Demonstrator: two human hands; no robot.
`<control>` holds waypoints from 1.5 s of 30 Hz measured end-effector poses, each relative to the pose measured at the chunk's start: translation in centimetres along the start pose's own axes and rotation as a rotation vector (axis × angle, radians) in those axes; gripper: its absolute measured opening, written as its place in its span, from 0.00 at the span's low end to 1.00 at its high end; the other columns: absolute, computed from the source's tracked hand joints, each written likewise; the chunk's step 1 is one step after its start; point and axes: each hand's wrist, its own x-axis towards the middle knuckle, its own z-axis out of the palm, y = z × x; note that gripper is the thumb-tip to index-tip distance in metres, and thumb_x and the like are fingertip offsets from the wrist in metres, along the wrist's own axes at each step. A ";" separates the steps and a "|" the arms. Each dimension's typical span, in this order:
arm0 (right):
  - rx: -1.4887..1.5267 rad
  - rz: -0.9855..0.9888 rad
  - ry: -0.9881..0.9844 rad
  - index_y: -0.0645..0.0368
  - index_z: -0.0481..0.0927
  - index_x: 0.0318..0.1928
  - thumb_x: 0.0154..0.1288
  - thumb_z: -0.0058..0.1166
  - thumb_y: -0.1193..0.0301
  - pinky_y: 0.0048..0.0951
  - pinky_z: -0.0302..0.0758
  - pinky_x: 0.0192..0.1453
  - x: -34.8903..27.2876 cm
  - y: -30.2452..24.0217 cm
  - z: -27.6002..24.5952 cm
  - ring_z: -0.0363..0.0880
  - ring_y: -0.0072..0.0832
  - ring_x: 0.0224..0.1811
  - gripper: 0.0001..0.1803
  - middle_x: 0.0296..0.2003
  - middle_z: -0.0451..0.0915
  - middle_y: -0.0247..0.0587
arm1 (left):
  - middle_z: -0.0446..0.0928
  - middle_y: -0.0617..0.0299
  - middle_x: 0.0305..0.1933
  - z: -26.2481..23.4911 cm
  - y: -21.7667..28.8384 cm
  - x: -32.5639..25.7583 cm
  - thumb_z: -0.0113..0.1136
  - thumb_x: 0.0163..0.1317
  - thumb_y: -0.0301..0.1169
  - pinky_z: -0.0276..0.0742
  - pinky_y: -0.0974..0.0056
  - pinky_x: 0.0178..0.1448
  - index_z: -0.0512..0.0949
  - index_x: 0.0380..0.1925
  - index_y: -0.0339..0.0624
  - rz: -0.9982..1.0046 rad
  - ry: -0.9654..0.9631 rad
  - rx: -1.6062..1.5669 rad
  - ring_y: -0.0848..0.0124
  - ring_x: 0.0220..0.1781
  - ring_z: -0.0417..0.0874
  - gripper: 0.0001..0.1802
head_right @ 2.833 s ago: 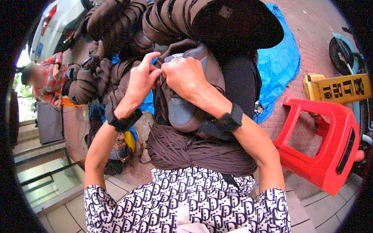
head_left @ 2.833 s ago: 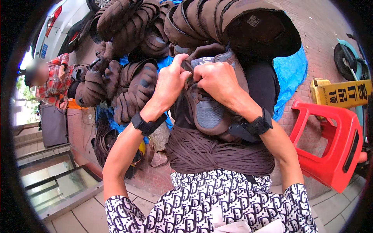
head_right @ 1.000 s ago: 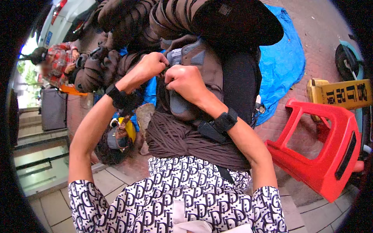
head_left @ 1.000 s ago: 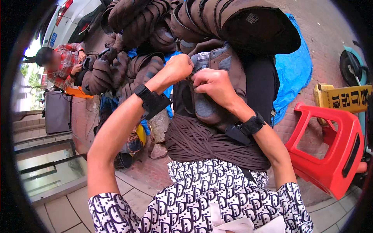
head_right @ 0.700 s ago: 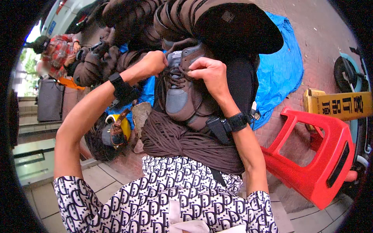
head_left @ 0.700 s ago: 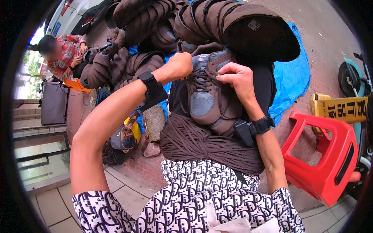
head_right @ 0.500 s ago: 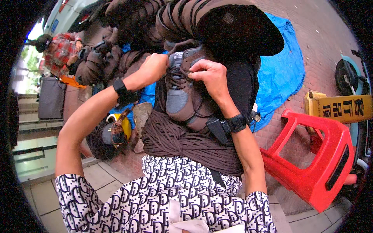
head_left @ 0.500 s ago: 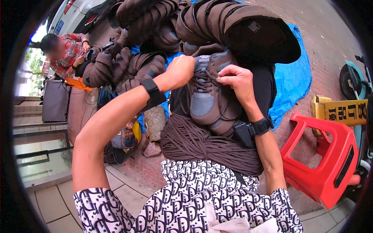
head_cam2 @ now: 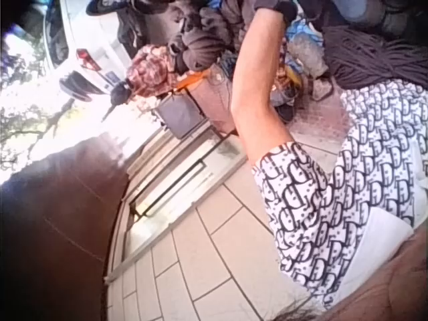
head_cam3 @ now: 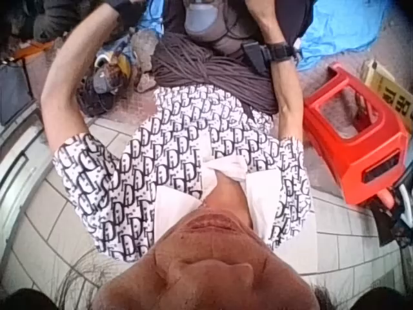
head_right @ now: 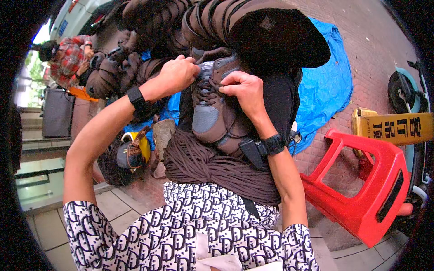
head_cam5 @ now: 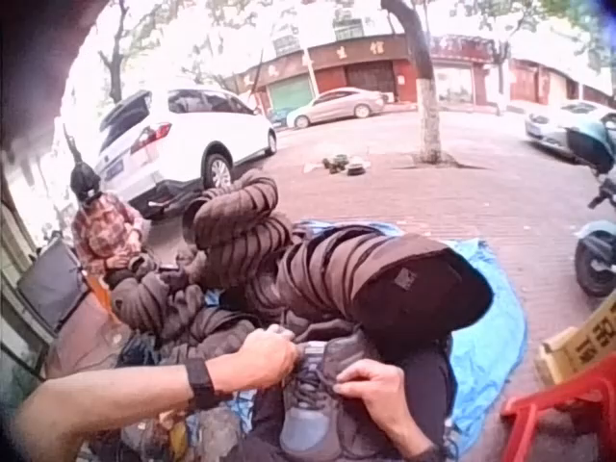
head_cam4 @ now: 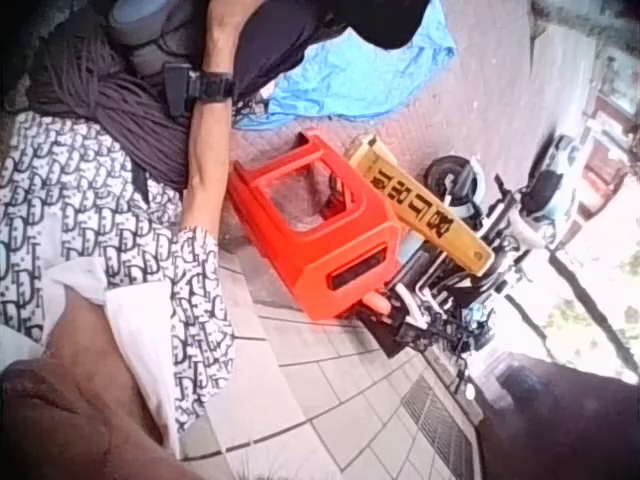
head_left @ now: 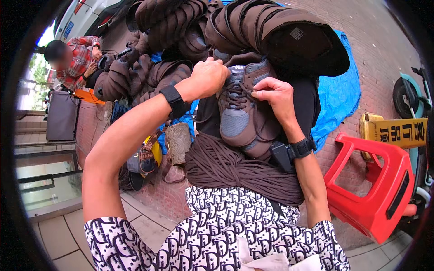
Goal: Insert laces through the eyelets of a shoe upper and tie them.
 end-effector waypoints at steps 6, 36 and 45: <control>0.049 0.015 0.024 0.64 0.80 0.24 0.40 0.59 0.80 0.16 0.68 0.27 -0.2 -0.4 0.0 0.72 0.14 0.22 0.05 0.20 0.77 0.31 | 0.73 0.56 0.39 0.6 0.3 0.5 0.53 0.45 0.29 0.69 0.60 0.46 0.77 0.27 0.37 0.293 0.336 -0.003 0.60 0.46 0.71 0.09; -0.499 -0.319 0.154 0.61 0.79 0.23 0.38 0.57 0.76 0.25 0.72 0.29 0.8 -2.7 -1.2 0.77 0.30 0.24 0.06 0.22 0.77 0.40 | 0.72 0.63 0.17 -1.9 3.4 1.4 0.48 0.52 0.26 0.65 0.70 0.14 0.77 0.33 0.37 -0.172 0.004 -1.117 0.76 0.12 0.71 0.10; -1.089 -0.666 0.240 0.56 0.71 0.16 0.40 0.49 0.76 0.32 0.71 0.23 0.9 -3.8 -0.5 0.74 0.33 0.20 0.02 0.15 0.70 0.39 | 0.74 0.50 0.22 -1.3 5.8 0.9 0.49 0.51 0.25 0.71 0.62 0.31 0.74 0.30 0.34 0.078 0.553 -0.826 0.61 0.26 0.78 0.08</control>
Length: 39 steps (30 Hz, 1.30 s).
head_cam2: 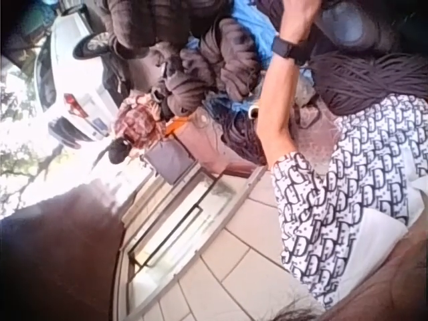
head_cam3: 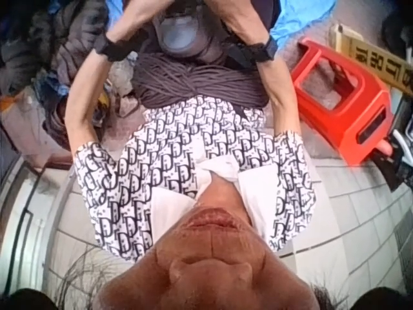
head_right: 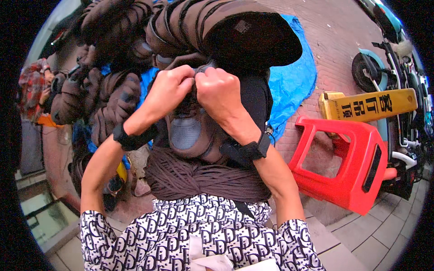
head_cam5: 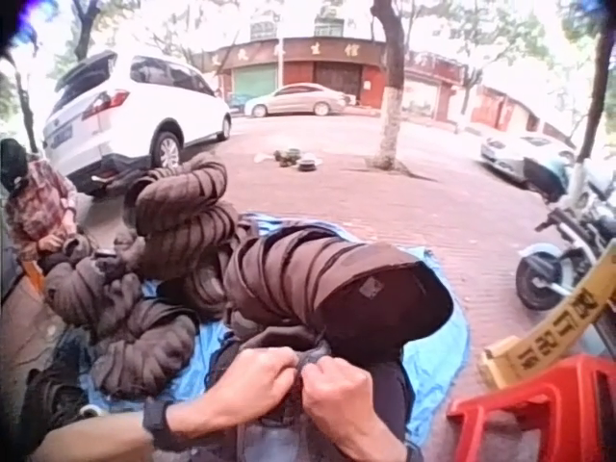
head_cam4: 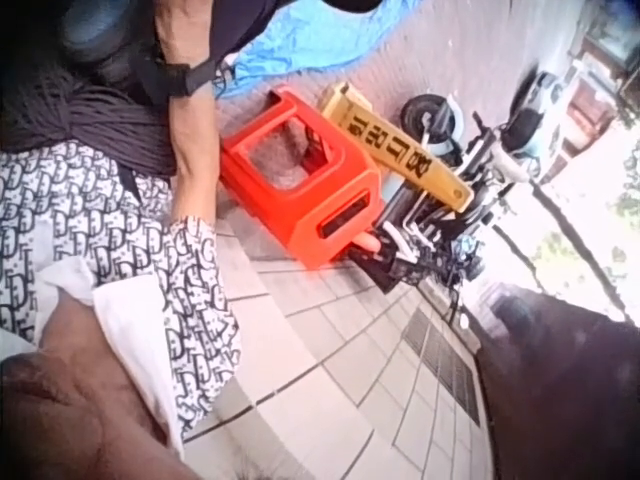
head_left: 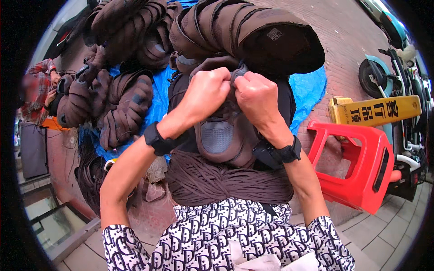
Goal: Insert laces through the eyelets of a shoe upper and tie them.
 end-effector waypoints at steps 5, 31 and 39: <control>0.098 0.043 -0.007 0.58 0.71 0.19 0.42 0.50 0.78 0.31 0.71 0.23 0.0 0.1 -1.2 0.75 0.32 0.21 0.02 0.16 0.72 0.40 | 0.75 0.45 0.26 -0.2 0.8 0.1 0.46 0.50 0.24 0.72 0.54 0.35 0.75 0.27 0.35 0.002 0.030 -0.193 0.51 0.31 0.77 0.08; 0.604 0.128 -0.203 0.59 0.80 0.37 0.43 0.61 0.75 0.18 0.68 0.28 2.7 1.0 -2.3 0.71 0.18 0.24 0.15 0.24 0.74 0.34 | 0.70 0.68 0.20 -8.2 0.8 -1.7 0.47 0.59 0.25 0.64 0.77 0.19 0.73 0.30 0.38 -0.194 -0.261 -0.315 0.83 0.16 0.69 0.05; 0.909 0.464 -0.275 0.64 0.80 0.26 0.43 0.56 0.75 0.22 0.71 0.25 3.9 -0.8 -0.8 0.74 0.22 0.19 0.07 0.22 0.77 0.39 | 0.73 0.67 0.22 -4.7 0.0 0.0 0.48 0.58 0.22 0.67 0.77 0.23 0.73 0.33 0.36 -0.194 -0.021 -0.738 0.82 0.19 0.72 0.05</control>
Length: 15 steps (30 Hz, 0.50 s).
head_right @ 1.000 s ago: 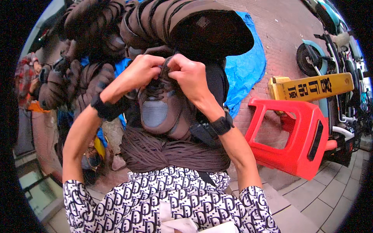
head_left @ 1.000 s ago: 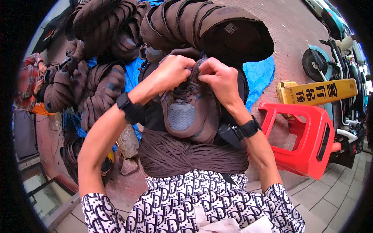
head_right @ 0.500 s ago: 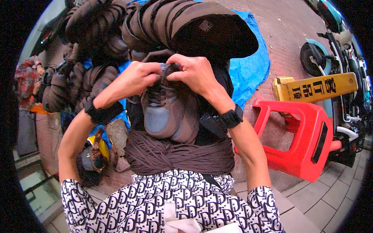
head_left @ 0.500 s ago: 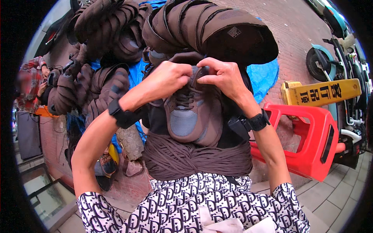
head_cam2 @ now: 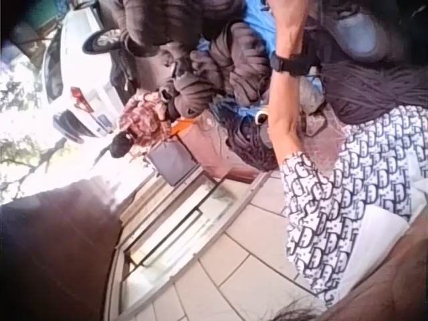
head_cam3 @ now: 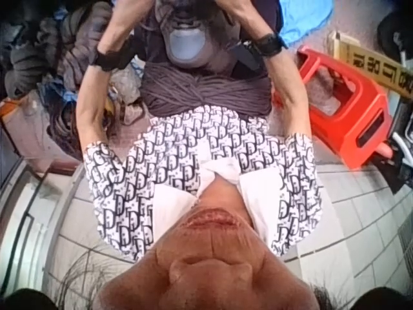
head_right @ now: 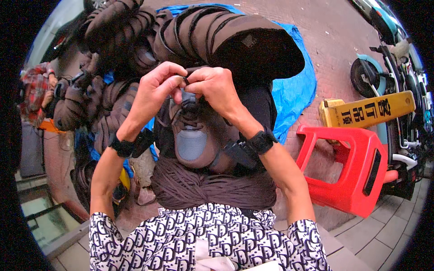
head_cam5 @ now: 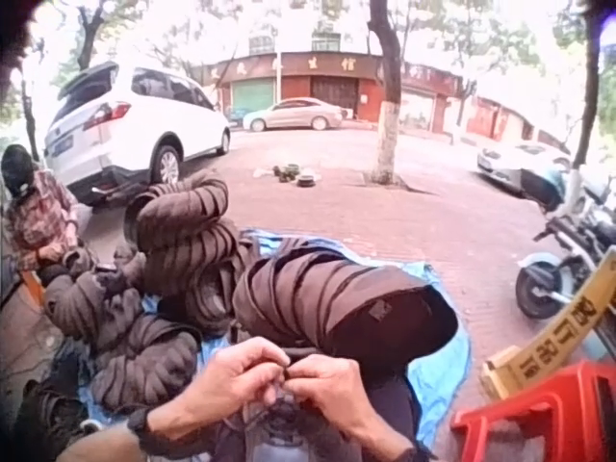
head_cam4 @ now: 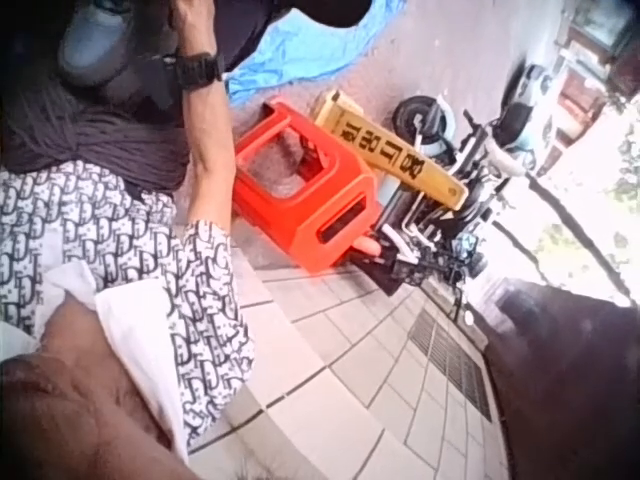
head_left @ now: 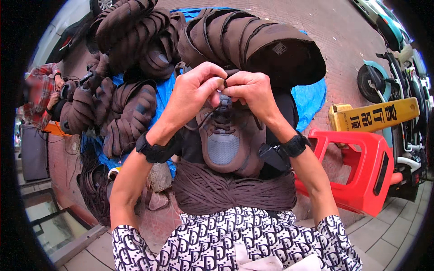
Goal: Insert laces through the eyelets of a shoe upper and tie them.
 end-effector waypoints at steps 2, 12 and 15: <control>0.062 0.109 -0.045 0.64 0.80 0.25 0.41 0.55 0.77 0.19 0.66 0.19 0.5 -0.2 0.3 0.70 0.16 0.16 0.06 0.18 0.76 0.36 | 0.74 0.66 0.24 -0.3 -0.2 -0.2 0.49 0.58 0.21 0.69 0.77 0.25 0.73 0.35 0.35 0.009 0.000 -0.066 0.82 0.21 0.73 0.05; 0.203 0.328 -0.085 0.60 0.81 0.25 0.44 0.55 0.77 0.15 0.59 0.16 1.1 -0.4 0.7 0.66 0.11 0.15 0.05 0.15 0.73 0.28 | 0.76 0.64 0.27 -0.5 -1.4 -0.4 0.55 0.54 0.22 0.69 0.76 0.26 0.75 0.32 0.34 -0.046 0.069 -0.157 0.82 0.24 0.73 0.05; 0.230 0.270 -0.055 0.60 0.81 0.25 0.44 0.56 0.77 0.15 0.59 0.16 1.1 0.0 1.0 0.66 0.11 0.15 0.04 0.15 0.73 0.28 | 0.76 0.65 0.29 -0.5 -1.8 -0.4 0.57 0.52 0.24 0.68 0.77 0.26 0.77 0.30 0.34 -0.069 0.124 -0.101 0.82 0.24 0.72 0.06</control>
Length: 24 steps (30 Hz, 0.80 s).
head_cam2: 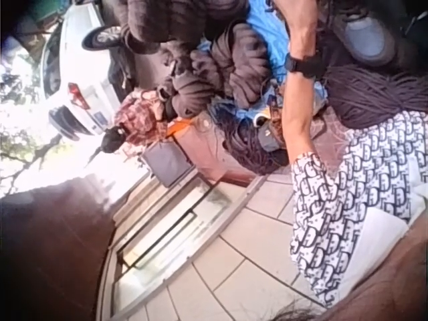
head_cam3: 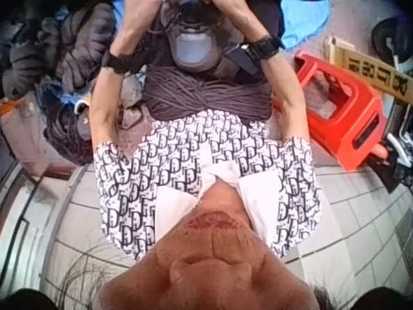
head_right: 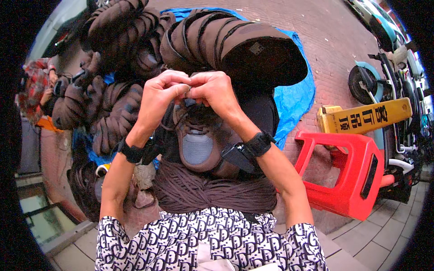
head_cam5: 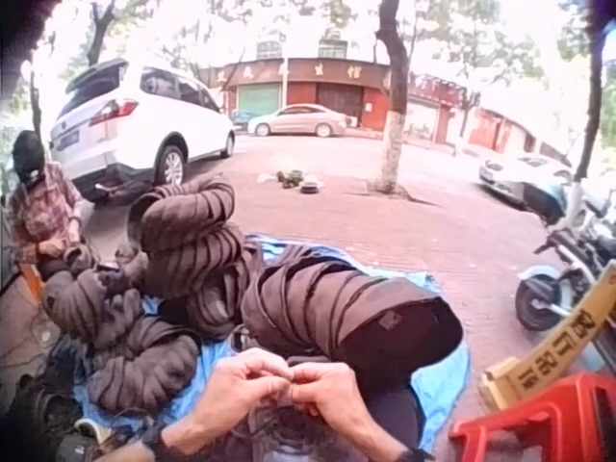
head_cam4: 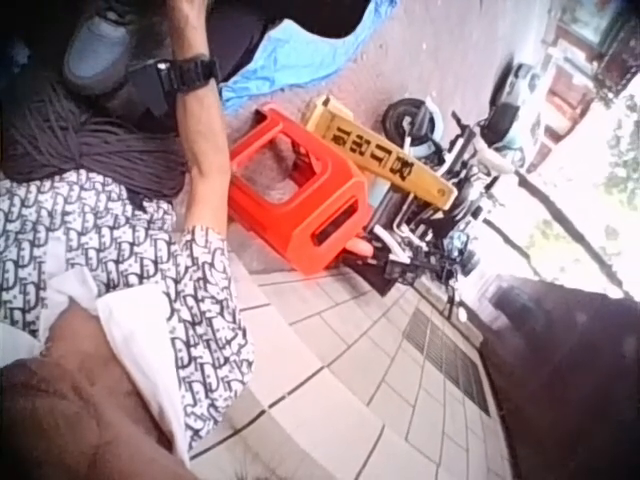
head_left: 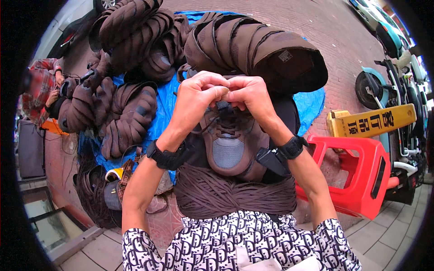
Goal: Insert laces through the eyelets of a shoe upper and tie them.
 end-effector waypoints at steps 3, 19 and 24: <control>0.029 0.011 -0.005 0.60 0.81 0.25 0.44 0.56 0.76 0.15 0.59 0.16 0.0 0.4 -0.1 0.66 0.11 0.15 0.04 0.15 0.73 0.28 | 0.76 0.63 0.33 0.3 -0.1 0.2 0.56 0.51 0.23 0.67 0.76 0.28 0.77 0.32 0.36 0.028 -0.033 0.021 0.81 0.27 0.73 0.07; 0.290 0.014 -0.006 0.64 0.77 0.22 0.47 0.57 0.77 0.14 0.55 0.15 0.0 -3.3 -2.9 0.63 0.13 0.14 0.03 0.16 0.70 0.30 | 0.74 0.55 0.43 3.9 -3.7 -7.8 0.63 0.42 0.30 0.70 0.61 0.53 0.75 0.32 0.37 0.640 -0.259 0.880 0.59 0.51 0.73 0.15; -0.661 -0.932 0.211 0.64 0.71 0.41 0.58 0.50 0.73 0.12 0.64 0.25 0.3 -15.7 -5.6 0.68 0.17 0.22 0.11 0.26 0.72 0.35 | 0.74 0.55 0.43 3.4 -4.1 -7.6 0.62 0.42 0.27 0.71 0.61 0.53 0.76 0.31 0.37 0.644 -0.262 0.799 0.59 0.51 0.73 0.13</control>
